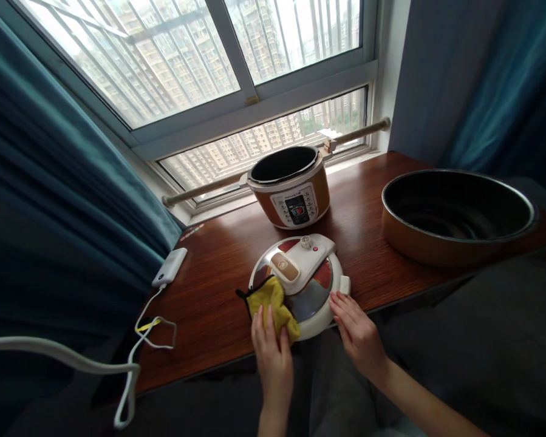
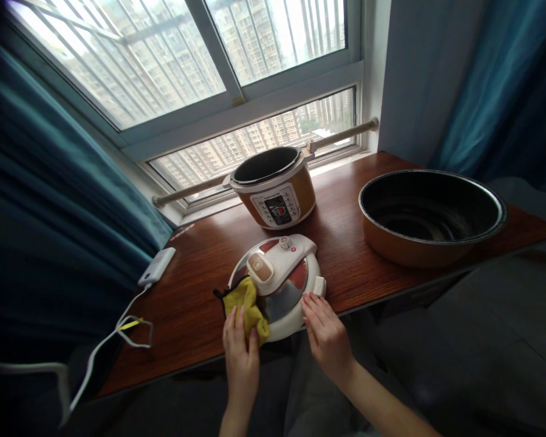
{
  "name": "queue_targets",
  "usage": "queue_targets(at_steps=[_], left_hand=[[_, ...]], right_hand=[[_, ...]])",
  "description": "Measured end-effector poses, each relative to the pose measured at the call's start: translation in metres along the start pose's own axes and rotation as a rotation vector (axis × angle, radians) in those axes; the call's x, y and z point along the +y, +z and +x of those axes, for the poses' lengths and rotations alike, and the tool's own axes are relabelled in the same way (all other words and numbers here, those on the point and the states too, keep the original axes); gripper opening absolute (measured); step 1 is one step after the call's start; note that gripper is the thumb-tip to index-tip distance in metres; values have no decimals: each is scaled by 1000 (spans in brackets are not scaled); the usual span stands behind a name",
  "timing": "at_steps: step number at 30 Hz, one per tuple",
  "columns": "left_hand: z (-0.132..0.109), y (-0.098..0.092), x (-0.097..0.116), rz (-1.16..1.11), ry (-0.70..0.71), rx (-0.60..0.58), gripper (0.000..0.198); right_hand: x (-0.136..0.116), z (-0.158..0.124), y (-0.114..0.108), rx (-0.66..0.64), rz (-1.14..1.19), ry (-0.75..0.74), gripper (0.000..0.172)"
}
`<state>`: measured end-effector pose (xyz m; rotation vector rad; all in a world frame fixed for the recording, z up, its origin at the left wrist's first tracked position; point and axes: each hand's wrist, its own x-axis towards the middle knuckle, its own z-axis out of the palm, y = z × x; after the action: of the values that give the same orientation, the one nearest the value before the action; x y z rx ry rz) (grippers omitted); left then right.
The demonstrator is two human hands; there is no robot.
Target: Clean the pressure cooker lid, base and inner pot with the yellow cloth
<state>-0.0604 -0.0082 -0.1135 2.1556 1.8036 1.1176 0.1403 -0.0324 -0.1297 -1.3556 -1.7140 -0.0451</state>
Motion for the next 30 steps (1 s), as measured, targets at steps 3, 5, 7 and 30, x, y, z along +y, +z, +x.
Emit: queue_targets(at_steps=[3, 5, 7, 30], left_hand=[[-28, 15, 46, 90, 107, -36, 58], [-36, 29, 71, 117, 156, -79, 56], [-36, 42, 89, 116, 180, -120, 52], [117, 12, 50, 148, -54, -94, 60]], right_hand=[[-4, 4, -6, -27, 43, 47, 41], [-10, 6, -11, 22, 94, 125, 40], [-17, 5, -16, 117, 135, 207, 43], [-9, -7, -10, -16, 271, 214, 36]])
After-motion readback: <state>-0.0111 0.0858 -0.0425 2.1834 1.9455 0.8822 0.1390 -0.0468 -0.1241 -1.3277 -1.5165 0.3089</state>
